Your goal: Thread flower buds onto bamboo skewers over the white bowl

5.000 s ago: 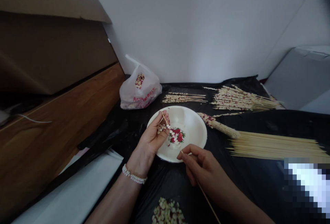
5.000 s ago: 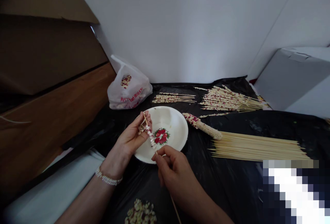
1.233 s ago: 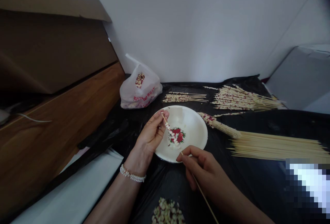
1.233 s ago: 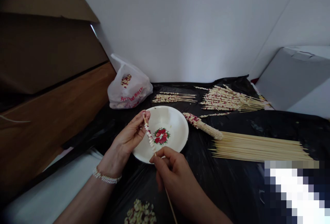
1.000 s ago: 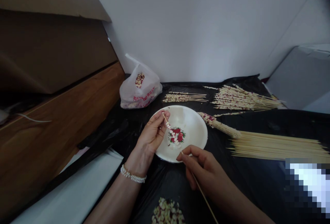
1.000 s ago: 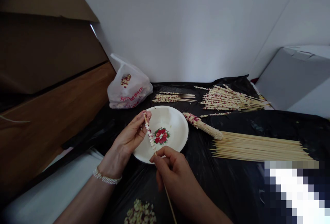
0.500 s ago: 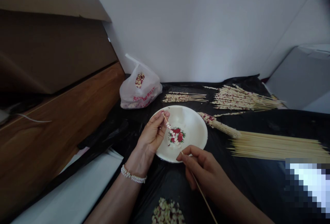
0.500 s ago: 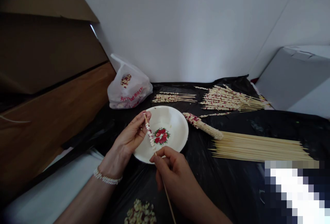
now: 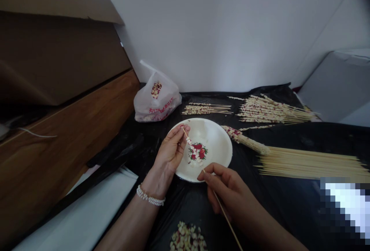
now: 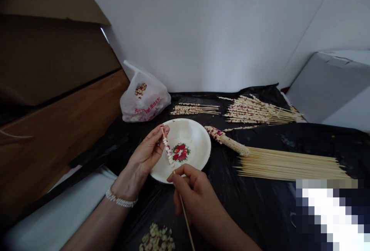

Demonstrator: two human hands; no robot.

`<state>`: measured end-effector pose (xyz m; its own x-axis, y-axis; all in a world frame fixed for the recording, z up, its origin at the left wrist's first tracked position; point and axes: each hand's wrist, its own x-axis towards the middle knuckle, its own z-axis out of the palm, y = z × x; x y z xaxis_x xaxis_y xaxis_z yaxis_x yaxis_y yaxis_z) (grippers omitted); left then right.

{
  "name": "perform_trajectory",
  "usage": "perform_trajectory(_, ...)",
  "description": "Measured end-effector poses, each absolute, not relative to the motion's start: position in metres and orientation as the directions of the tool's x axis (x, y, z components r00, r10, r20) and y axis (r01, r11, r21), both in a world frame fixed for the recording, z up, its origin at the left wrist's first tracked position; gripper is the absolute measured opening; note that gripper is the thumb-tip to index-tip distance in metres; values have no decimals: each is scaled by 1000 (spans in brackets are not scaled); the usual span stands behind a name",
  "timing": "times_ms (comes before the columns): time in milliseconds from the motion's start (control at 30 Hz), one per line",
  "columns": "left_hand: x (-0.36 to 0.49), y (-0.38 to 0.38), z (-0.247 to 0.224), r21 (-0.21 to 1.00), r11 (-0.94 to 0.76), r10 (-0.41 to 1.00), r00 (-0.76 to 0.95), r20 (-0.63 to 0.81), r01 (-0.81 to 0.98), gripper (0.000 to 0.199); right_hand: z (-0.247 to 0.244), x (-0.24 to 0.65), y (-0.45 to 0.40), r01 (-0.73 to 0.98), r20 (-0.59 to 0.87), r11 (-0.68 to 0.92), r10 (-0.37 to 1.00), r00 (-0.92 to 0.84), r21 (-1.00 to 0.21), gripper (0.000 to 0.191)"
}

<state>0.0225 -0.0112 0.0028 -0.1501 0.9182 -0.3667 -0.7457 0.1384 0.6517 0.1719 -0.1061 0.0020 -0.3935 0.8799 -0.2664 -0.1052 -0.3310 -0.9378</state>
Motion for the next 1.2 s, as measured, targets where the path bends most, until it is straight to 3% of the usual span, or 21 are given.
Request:
perform_trajectory(833,30,-12,-5,677,69,918,-219,-331,-733,16,1,170,-106,-132,-280,-354,876,-392,-926,21)
perform_trajectory(1100,21,-7,2,484,276,882,18,-472,-831,13,-3,170,-99,-29,-234,-257,918,-319,-966,22)
perform_trajectory(1200,17,-6,3,434,299,891,87,-445,-850,15,-2,169,-101,-9,-222,-238,918,-330,-971,22)
